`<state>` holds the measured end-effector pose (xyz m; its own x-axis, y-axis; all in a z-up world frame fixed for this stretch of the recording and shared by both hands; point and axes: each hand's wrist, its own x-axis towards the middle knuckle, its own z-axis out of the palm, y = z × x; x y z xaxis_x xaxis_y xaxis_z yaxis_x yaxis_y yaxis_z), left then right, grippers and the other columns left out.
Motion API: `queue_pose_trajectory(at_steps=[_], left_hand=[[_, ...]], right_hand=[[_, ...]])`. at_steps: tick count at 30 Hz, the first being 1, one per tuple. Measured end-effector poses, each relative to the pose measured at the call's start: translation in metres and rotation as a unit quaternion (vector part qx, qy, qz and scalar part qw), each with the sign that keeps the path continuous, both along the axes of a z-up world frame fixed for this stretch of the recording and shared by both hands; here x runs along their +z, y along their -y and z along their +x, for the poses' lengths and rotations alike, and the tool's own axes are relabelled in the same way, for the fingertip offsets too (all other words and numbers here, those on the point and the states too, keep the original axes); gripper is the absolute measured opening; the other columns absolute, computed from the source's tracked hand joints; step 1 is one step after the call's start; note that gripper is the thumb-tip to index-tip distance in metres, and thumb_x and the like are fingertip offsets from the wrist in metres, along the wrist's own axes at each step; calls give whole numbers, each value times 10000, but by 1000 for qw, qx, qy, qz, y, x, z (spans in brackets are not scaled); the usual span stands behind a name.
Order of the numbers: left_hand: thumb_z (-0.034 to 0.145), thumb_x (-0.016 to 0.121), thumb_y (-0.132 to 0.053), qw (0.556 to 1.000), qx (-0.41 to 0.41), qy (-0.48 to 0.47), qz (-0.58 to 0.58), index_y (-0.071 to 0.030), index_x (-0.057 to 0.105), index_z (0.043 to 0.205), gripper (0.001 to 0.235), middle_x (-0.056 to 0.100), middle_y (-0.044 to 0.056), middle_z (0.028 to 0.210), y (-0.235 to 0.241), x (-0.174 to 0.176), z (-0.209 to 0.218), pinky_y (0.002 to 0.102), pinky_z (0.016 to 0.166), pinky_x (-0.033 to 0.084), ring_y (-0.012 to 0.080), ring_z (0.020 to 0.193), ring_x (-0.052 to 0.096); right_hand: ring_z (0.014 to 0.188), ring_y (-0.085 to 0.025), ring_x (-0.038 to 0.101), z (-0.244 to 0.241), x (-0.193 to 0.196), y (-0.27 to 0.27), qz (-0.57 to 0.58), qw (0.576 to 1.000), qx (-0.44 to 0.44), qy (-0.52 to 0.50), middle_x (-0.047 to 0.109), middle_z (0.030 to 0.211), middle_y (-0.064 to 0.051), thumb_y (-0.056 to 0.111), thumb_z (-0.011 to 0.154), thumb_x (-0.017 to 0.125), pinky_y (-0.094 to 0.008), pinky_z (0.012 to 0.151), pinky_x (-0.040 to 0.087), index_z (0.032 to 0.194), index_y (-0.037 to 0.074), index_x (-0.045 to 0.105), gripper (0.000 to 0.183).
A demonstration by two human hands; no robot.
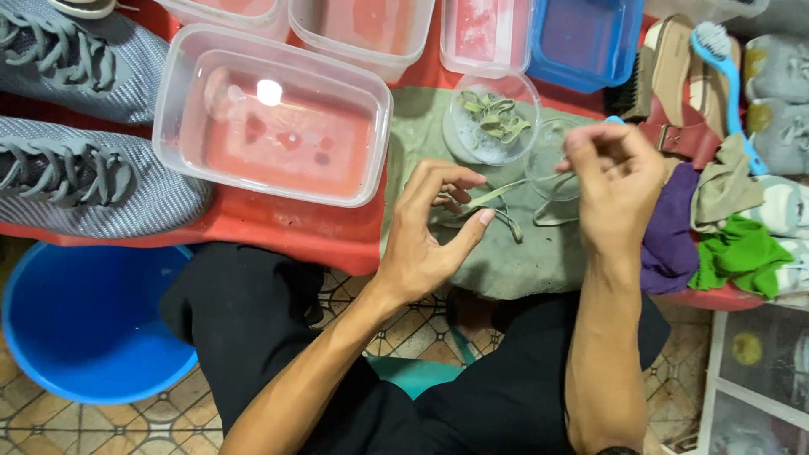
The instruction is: The person sits cross-legged and cleans a green shoe lace by hand. They repeatedly dip the lace into a small container of soapy water, scrub it between their fingers, and rinse it in a larger container of water. The person handles the lace continuously, stretching and wringing it out during the process.
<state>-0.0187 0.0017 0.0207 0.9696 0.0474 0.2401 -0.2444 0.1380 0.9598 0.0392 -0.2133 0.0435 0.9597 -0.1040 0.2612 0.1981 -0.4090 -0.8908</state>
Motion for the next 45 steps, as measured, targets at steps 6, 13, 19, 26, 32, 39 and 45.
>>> queue_pose_trajectory(at_steps=[6,13,19,26,32,39,45], left_hand=[[917,686,-189,998,-25,-42,29,-121,591,1201,306,603,35,1123,-9,13,-2,244,738,519,124,849,596],[898,692,-191,998,-40,-50,10,-124,576,1244,372,588,46,1004,-11,13,-3,258,760,494,122,886,568],[896,702,-207,998,-40,-54,17,-157,563,1246,380,579,27,981,-13,13,-2,267,753,491,110,819,550],[896,686,-203,995,-53,-80,19,-158,576,1214,339,574,10,938,-10,10,-1,258,699,491,98,746,515],[900,676,-214,994,-63,-79,39,-141,627,1106,224,590,-31,836,-7,4,0,255,631,475,71,641,507],[956,667,-197,998,17,5,62,-110,668,1041,121,602,0,831,-7,6,5,255,690,481,103,744,565],[880,820,-226,996,-25,76,44,-115,694,1264,418,730,96,1079,-6,4,9,372,827,559,262,984,702]], right_hand=[[763,-114,600,68,-4,15,-230,965,-53,112,703,841,-60,25,1044,795,-282,638,479,978,20,769,71],[668,-188,731,143,-22,32,-416,898,-54,132,760,732,-66,89,906,885,-391,612,547,845,82,838,77],[641,-166,708,156,-20,31,-449,891,-37,59,751,713,-61,140,920,931,-384,581,570,811,139,836,145],[713,-173,712,126,3,20,-390,907,-31,157,774,808,-75,65,976,848,-379,622,556,915,60,841,62],[771,-196,694,115,0,27,-352,912,-52,205,758,852,-85,66,998,858,-374,690,534,963,28,798,79],[884,-194,639,7,51,-26,-318,944,-13,92,750,1003,-100,56,1099,750,-355,767,479,1056,11,785,71],[735,-136,721,-46,45,-64,-17,986,73,-151,778,839,-104,91,952,754,-316,676,633,992,64,772,53]])
